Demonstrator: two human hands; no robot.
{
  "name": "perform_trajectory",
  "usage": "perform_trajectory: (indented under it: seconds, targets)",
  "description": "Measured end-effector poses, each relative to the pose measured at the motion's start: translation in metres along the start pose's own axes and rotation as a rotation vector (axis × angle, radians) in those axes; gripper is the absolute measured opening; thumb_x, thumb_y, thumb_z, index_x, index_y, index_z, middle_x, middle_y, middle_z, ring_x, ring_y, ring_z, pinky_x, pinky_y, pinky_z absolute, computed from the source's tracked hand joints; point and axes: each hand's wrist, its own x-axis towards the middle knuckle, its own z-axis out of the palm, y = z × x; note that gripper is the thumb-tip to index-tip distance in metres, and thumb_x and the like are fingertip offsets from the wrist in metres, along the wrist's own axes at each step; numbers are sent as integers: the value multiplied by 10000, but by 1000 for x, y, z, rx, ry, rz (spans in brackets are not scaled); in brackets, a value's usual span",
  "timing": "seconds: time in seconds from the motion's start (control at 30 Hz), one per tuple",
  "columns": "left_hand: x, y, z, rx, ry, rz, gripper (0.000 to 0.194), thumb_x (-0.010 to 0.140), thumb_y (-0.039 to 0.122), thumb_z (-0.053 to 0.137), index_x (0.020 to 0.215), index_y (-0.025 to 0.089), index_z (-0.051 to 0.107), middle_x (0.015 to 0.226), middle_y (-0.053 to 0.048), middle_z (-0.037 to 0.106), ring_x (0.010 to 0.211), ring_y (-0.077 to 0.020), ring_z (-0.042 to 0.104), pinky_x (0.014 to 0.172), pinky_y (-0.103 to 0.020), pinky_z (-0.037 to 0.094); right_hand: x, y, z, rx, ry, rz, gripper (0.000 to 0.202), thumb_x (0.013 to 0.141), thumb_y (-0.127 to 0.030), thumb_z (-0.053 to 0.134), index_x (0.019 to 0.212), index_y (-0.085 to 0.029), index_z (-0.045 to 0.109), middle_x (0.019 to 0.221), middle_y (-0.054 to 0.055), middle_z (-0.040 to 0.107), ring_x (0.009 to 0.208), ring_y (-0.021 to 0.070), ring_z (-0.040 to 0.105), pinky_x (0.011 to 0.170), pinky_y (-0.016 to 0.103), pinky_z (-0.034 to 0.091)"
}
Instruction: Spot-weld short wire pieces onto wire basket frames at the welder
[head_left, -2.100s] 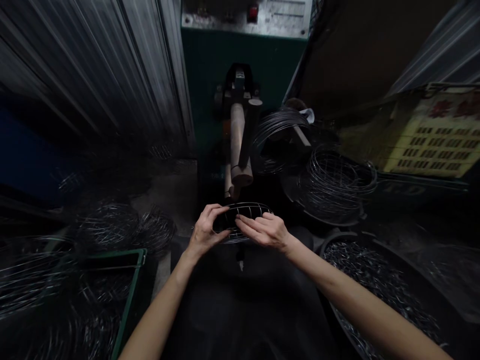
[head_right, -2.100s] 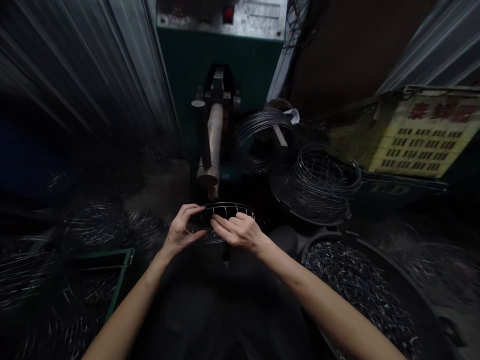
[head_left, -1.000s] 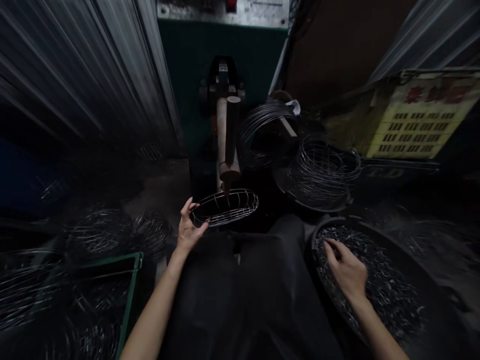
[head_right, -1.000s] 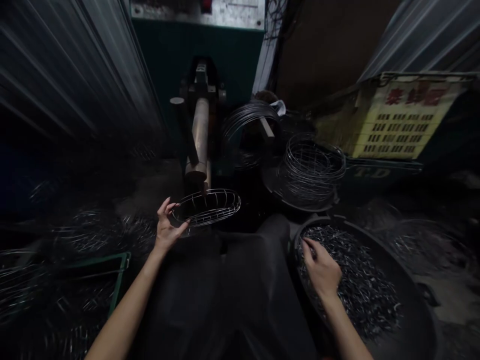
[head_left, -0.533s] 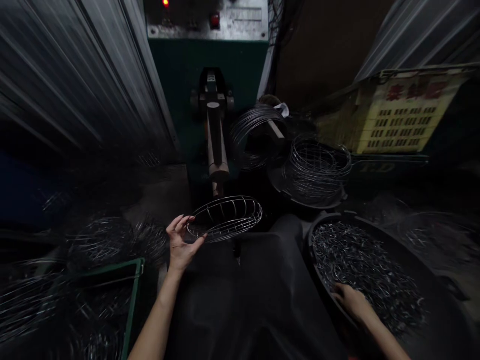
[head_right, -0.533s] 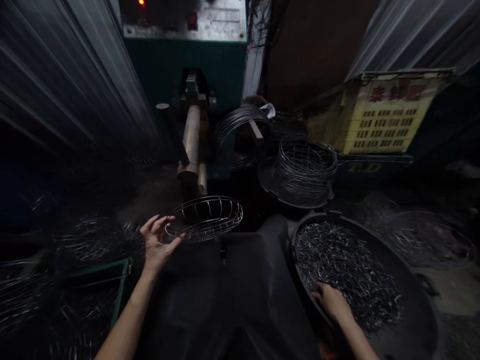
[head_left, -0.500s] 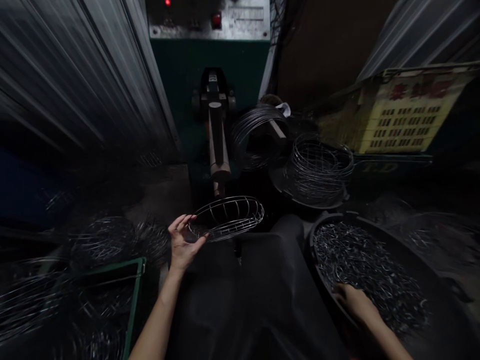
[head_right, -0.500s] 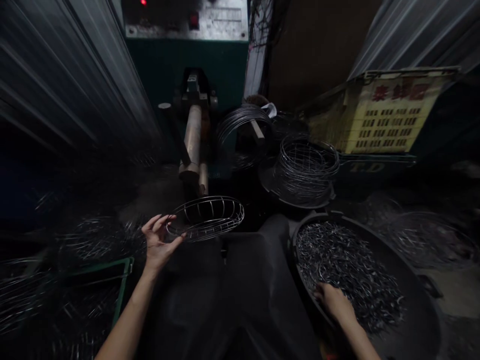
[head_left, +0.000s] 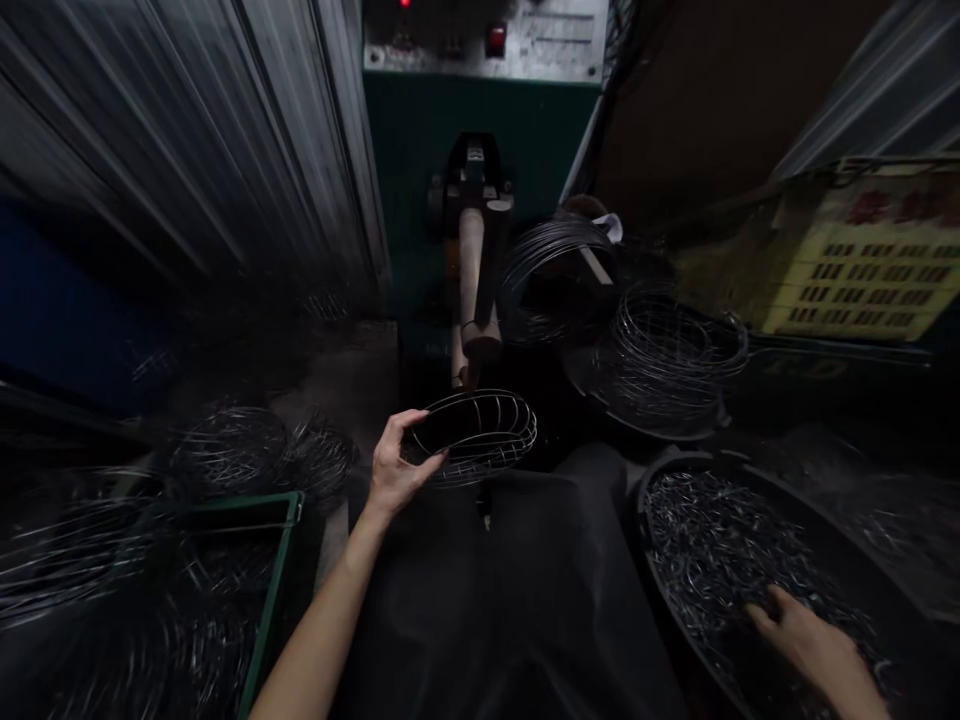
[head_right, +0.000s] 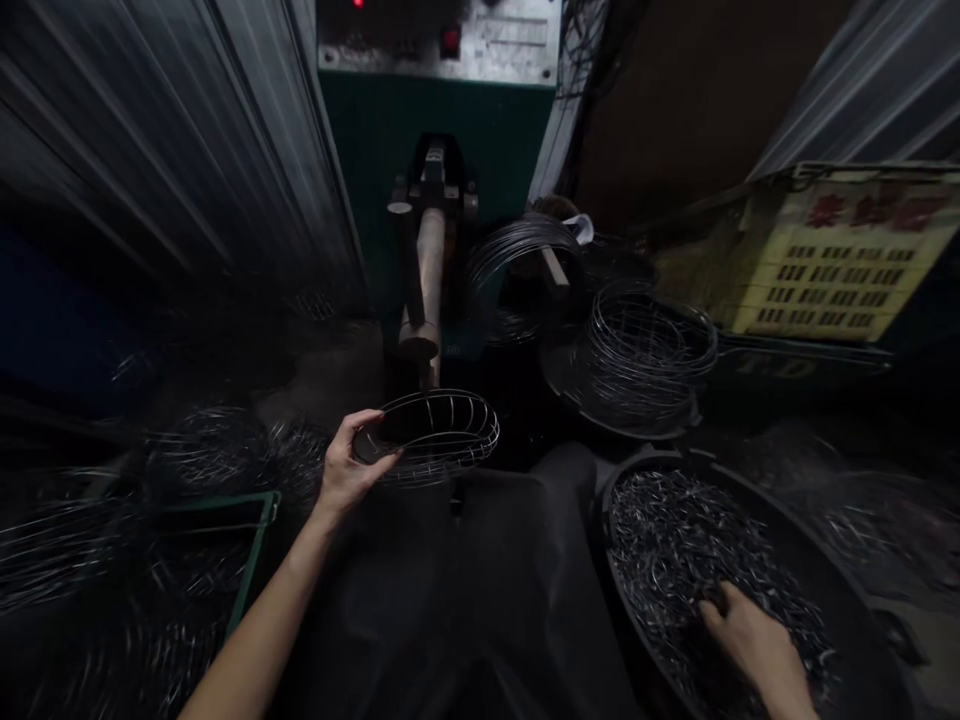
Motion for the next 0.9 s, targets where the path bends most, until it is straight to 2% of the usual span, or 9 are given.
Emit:
perform_trajectory:
  seconds: [0.1,0.17,0.3,0.37,0.5,0.57,0.63,0.8,0.9]
  targets:
    - [2,1,0,-5,0,4,473,687,232,730,1115,190,532,1073,-65,591,1015,-203,590,909,-374,499,1,-10,-20,199,-31,145,187,737,-360,415,672,-238,541,610,112,633,668,329,649,714,456,510]
    - [4,4,0,1,-2,13,465,690,227,726,1111,191,533,1077,-67,590,1015,-204,590,906,-373,500,-2,-30,-35,512,3,161,211,702,-394,461,783,-234,571,684,132,651,706,326,645,695,458,504]
    - [11,9,5,35,-40,81,448,706,218,712,1112,198,524,1076,-75,591,1021,-214,587,898,-384,505,-21,-107,-69,1130,21,5,397,586,-428,668,939,-249,635,958,135,665,796,258,636,634,341,499]
    - [13,11,9,70,-78,126,453,710,210,704,1122,207,516,1082,-82,591,1028,-228,584,895,-401,505,-37,-158,-86,1246,-87,-160,456,564,-470,725,934,-210,663,932,94,670,729,215,622,622,320,508]
    - [16,12,14,161,-138,195,466,716,194,692,1143,217,507,1094,-86,593,1041,-244,577,896,-418,492,-69,-254,-115,1336,-519,-537,372,675,-409,715,961,-173,689,817,62,674,573,111,552,498,226,429]
    - [17,13,14,183,-144,212,471,715,190,690,1148,213,505,1093,-87,594,1041,-244,575,897,-415,488,-80,-286,-123,1339,-594,-667,323,724,-387,668,957,-165,694,791,53,672,515,87,516,447,204,375]
    - [17,14,12,176,-141,217,477,708,186,692,1147,211,505,1085,-87,596,1035,-242,576,889,-409,491,-87,-306,-125,1252,-512,-796,287,778,-366,613,969,-169,696,784,40,677,505,88,523,456,212,389]
    - [17,16,8,164,-171,214,485,710,187,684,1158,214,501,1094,-94,591,1046,-244,573,885,-409,491,-80,-327,-113,695,79,-1140,285,842,-310,592,1092,-194,664,1029,44,696,684,149,640,616,258,483]
    - [18,16,7,166,-185,212,474,717,191,675,1157,217,502,1100,-94,589,1062,-249,568,898,-423,486,-69,-334,-104,207,366,-1295,381,830,-201,601,1210,-178,590,1170,69,640,730,174,657,580,273,456]
